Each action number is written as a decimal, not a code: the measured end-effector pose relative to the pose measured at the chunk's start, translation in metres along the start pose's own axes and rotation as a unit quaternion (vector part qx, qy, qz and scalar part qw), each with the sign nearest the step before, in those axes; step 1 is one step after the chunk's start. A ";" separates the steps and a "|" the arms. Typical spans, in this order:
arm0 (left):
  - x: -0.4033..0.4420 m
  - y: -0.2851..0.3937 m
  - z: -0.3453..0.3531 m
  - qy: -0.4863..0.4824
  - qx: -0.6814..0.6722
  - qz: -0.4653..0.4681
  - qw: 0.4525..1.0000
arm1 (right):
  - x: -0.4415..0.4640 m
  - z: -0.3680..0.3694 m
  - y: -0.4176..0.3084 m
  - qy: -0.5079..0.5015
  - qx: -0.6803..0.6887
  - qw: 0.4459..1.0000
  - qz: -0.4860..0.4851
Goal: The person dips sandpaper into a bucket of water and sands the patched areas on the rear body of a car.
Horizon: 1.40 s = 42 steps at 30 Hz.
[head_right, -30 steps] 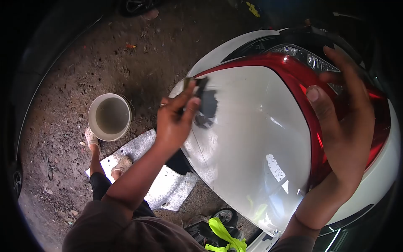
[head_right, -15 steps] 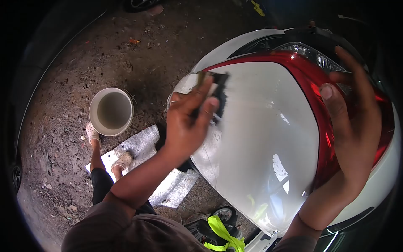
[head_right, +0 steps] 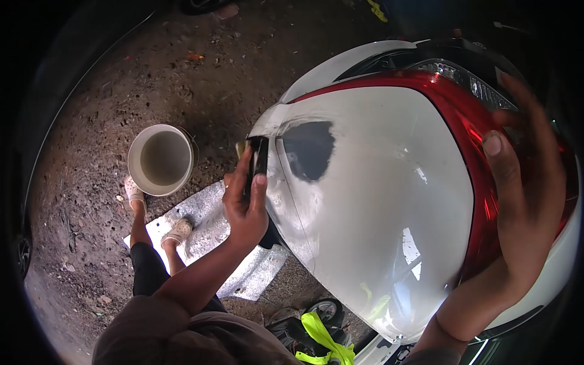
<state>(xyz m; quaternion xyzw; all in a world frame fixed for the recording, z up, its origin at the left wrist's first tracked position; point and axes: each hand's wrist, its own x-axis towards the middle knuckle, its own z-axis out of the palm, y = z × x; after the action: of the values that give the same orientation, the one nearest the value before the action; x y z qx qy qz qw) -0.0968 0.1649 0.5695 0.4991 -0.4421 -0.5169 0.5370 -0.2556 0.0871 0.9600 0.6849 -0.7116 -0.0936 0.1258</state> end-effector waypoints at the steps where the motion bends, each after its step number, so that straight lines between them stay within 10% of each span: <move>1: 0.012 0.006 0.012 0.004 -0.003 0.018 1.000 | 0.000 0.000 0.000 -0.001 -0.005 1.000 -0.001; 9: 0.031 0.078 0.053 0.036 -0.025 0.174 0.984 | -0.003 0.001 -0.004 -0.013 0.013 1.000 0.020; 16: 0.028 0.028 0.054 0.057 -0.002 0.016 0.998 | -0.006 0.000 -0.009 -0.015 0.000 1.000 0.020; 37: 0.022 0.059 0.055 0.039 -0.036 0.216 0.975 | 0.003 -0.006 -0.057 0.003 -0.048 0.997 -0.057; 42: 0.051 0.018 0.069 0.125 -0.001 0.140 0.982 | 0.012 -0.008 -0.074 0.049 0.050 0.995 0.064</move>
<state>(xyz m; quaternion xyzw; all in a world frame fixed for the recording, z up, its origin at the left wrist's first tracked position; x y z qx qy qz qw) -0.1592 0.1085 0.5931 0.4926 -0.4363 -0.3708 0.6554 -0.1836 0.0721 0.9455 0.6469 -0.7509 -0.0160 0.1317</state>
